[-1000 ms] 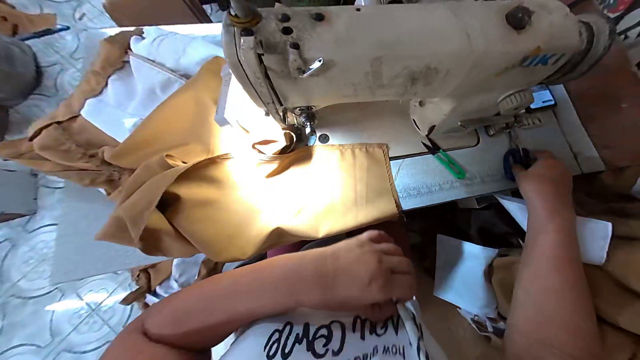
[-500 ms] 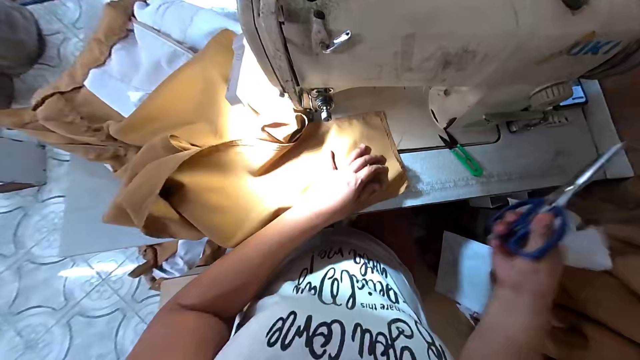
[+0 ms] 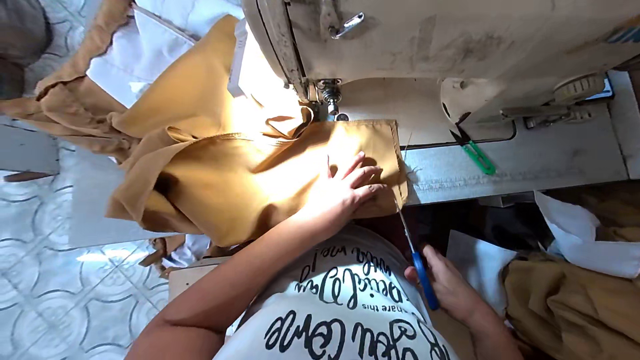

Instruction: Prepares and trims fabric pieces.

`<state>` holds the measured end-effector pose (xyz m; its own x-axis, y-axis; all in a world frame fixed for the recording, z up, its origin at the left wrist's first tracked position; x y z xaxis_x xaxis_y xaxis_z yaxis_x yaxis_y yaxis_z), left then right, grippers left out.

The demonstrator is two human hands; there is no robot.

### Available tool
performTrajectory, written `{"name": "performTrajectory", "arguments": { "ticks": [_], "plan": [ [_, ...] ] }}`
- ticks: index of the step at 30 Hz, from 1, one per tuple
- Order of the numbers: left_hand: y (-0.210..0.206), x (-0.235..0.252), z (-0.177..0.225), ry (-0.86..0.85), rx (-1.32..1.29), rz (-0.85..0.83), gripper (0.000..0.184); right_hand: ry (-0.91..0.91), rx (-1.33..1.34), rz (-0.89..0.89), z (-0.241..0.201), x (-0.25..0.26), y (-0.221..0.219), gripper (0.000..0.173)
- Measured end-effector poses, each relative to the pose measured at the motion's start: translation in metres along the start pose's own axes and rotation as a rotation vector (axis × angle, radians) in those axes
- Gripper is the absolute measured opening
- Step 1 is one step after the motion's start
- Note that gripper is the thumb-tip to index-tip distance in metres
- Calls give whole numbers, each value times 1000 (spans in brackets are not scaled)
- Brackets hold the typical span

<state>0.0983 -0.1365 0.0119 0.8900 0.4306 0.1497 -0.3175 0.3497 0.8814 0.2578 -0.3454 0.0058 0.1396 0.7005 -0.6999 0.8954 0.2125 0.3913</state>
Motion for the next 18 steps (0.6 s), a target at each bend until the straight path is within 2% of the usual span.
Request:
{"name": "performTrajectory", "arguments": {
  "ticks": [3,5,9,14,18],
  "plan": [
    [1,2,3,87,-32,-44,48,-41,-175,56,-14,-2,0,84],
    [-2,1,1,99,-57,-18,53,-46,-193,102,-19,-1,-3,83],
    [-6,0,0,95,-66,35,56,-30,-23,110,-12,4,-8,67],
    [-3,0,1,112,-51,83,41,-62,323,19,-3,0,-8,44],
    [-5,0,0,120,-50,78,45,-66,422,-15,2,0,-8,43]
  ]
}}
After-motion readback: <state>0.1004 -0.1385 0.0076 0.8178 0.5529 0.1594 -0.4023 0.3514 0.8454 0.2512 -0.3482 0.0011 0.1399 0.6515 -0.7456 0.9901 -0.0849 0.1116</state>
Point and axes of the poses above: each hand's wrist, its own x-axis towards the middle knuckle, its own y-axis out of the back of the hand, z = x × y, the point moved 4 cm from there along x, towards the middle knuckle, and after that the axes turned 2 degrees about z, right-handed, at the moved point
